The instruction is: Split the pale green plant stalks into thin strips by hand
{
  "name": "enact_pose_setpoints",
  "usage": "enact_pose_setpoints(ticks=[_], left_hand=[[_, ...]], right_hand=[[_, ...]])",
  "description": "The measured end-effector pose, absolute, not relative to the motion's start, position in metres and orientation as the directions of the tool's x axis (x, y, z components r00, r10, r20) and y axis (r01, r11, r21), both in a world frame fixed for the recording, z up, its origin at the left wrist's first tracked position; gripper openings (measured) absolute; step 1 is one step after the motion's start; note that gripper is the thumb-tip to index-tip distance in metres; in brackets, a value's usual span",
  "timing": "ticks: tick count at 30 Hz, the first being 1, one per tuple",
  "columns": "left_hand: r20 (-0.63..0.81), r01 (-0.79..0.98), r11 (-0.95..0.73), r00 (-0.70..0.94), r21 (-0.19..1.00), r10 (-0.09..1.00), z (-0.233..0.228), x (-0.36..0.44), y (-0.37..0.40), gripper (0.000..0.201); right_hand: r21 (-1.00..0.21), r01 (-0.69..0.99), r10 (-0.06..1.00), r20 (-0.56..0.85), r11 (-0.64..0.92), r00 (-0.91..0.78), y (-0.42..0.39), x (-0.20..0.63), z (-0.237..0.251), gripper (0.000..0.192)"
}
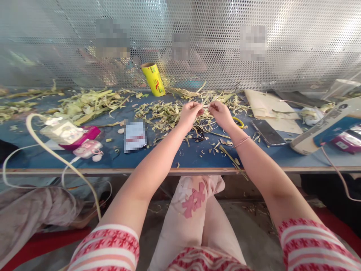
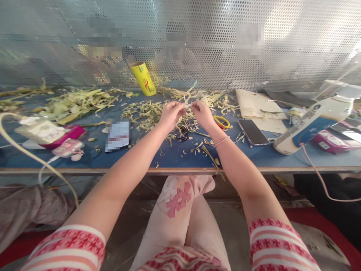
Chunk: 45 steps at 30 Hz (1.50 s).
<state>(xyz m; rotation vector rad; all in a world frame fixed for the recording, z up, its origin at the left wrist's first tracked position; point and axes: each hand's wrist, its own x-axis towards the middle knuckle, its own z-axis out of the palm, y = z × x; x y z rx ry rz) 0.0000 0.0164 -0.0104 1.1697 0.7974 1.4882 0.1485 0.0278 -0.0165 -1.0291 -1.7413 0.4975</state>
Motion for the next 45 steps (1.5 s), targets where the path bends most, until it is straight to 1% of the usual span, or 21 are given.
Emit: enact_pose_setpoints(ticks=[4,7,12,16,18,27,33,40,43,45], left_hand=[[0.249,-0.3,-0.221,0.06,0.928,0.967,-0.009,0.0,0.014,0.022],[0.247,-0.279,-0.207,0.116,0.938,0.962,-0.009,0.001,0.012,0.02],[0.26,-0.276,-0.212,0.147,0.937,0.954,-0.01,0.001,0.012,0.017],[0.264,-0.286,-0.219,0.129,0.933,0.956,-0.01,0.001,0.013,0.014],[0.267,-0.287,-0.223,0.125,0.932,0.955,-0.009,0.001,0.012,0.013],[0.281,-0.254,-0.228,0.198,0.94,0.939,-0.009,0.002,0.005,0.012],[0.27,-0.274,-0.206,0.224,0.94,0.936,-0.008,0.001,0.004,0.013],[0.238,-0.182,-0.207,0.171,0.961,0.956,-0.009,0.002,0.006,0.027],[0.247,-0.158,-0.226,0.131,0.961,0.96,-0.012,0.003,0.01,0.027],[0.263,-0.155,-0.246,0.102,0.957,0.959,-0.013,0.004,0.013,0.025]], right_hand=[[-0.775,0.303,0.823,0.565,0.555,-0.061,0.028,0.149,-0.013,0.003],[-0.784,0.248,0.813,0.582,0.569,-0.022,0.028,0.149,-0.012,0.001],[-0.753,0.203,0.768,0.641,0.626,0.012,0.028,0.149,-0.013,0.01],[-0.694,0.232,0.714,0.7,0.682,-0.002,0.027,0.149,-0.013,0.015],[-0.687,0.238,0.708,0.707,0.687,-0.002,0.024,0.148,-0.011,0.016],[-0.657,0.346,0.716,0.695,0.67,-0.068,0.012,0.144,-0.005,0.011],[-0.674,0.371,0.744,0.664,0.638,-0.073,0.01,0.145,-0.002,0.01],[-0.667,0.396,0.75,0.655,0.632,-0.094,0.003,0.139,-0.001,0.016],[-0.664,0.407,0.749,0.658,0.628,-0.083,0.001,0.139,0.0,0.018],[-0.687,0.401,0.766,0.64,0.606,-0.061,0.003,0.139,0.0,0.018]])
